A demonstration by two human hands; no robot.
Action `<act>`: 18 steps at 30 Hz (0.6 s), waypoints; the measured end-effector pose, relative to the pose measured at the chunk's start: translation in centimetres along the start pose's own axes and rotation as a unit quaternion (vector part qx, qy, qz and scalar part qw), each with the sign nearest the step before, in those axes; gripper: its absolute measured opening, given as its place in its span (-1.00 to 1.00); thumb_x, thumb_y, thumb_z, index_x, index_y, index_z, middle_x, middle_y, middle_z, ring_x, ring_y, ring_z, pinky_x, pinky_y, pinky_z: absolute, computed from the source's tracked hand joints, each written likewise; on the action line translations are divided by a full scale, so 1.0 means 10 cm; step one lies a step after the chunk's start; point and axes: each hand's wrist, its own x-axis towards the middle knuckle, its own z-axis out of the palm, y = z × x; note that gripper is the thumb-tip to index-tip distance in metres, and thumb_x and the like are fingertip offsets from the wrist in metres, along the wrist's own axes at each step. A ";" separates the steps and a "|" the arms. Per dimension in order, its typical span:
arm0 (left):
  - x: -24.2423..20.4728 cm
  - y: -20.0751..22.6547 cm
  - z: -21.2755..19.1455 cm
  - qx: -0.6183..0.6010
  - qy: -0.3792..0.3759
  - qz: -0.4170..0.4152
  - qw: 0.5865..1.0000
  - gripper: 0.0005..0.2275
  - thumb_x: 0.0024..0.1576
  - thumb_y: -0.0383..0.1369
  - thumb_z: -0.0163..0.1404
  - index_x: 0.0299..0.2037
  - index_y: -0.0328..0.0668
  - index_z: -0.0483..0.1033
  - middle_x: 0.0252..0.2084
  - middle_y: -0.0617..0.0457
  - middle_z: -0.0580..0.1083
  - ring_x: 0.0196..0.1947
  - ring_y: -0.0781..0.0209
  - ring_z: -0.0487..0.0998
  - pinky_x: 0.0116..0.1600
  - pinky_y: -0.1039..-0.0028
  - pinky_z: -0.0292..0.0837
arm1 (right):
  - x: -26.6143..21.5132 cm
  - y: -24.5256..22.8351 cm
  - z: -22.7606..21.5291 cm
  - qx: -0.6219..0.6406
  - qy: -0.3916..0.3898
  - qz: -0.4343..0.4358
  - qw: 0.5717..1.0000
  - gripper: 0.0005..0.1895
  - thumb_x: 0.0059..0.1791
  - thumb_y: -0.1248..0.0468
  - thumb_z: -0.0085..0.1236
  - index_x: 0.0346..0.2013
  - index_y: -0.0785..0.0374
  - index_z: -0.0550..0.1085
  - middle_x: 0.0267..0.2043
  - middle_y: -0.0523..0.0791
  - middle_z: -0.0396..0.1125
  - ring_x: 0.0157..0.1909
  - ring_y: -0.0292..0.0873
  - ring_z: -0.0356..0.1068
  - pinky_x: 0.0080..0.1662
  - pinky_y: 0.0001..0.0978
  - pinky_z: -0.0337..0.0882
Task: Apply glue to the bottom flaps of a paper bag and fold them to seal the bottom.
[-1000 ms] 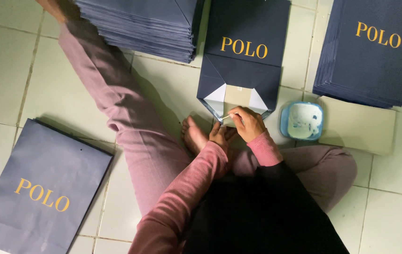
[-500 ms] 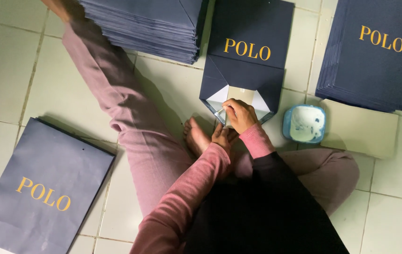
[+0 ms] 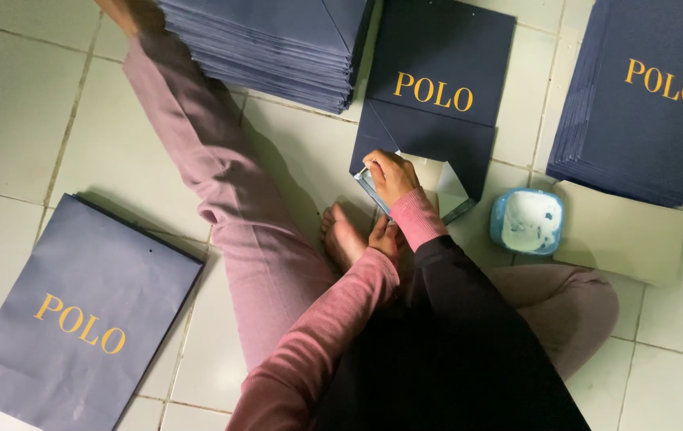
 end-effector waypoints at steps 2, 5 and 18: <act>0.37 -0.26 -0.13 0.003 -0.013 -0.004 1.000 -0.67 0.23 -0.39 -0.06 0.18 0.23 0.52 -0.28 -0.08 0.48 -0.36 -0.07 0.57 -0.28 0.07 0.60 | 0.02 0.08 0.10 0.006 0.001 -0.001 1.000 -0.92 0.07 0.34 0.08 -0.20 0.09 0.51 -0.29 -0.06 0.51 -0.15 0.07 0.52 -0.07 -0.10 0.52; 0.66 -0.43 -0.21 0.008 -0.029 -0.003 1.000 -0.67 0.23 -0.41 -0.08 0.16 0.26 0.53 -0.25 -0.10 0.50 -0.32 -0.09 0.58 -0.24 0.07 0.61 | 0.02 0.17 0.17 -0.006 -0.007 -0.003 1.000 -0.91 0.07 0.31 0.07 -0.19 0.06 0.51 -0.28 -0.08 0.50 -0.14 0.05 0.52 -0.05 -0.12 0.52; -0.45 0.46 0.20 -0.020 -0.016 -0.016 1.000 -0.56 0.30 -0.45 -0.16 0.42 -0.10 0.24 0.09 -0.46 0.40 0.03 -0.46 0.54 0.06 -0.16 0.50 | -0.15 0.08 -0.15 -0.075 -0.053 -0.032 0.995 -0.94 0.04 0.30 0.08 -0.24 0.03 0.46 -0.39 -0.06 0.44 -0.22 0.07 0.50 -0.11 -0.11 0.51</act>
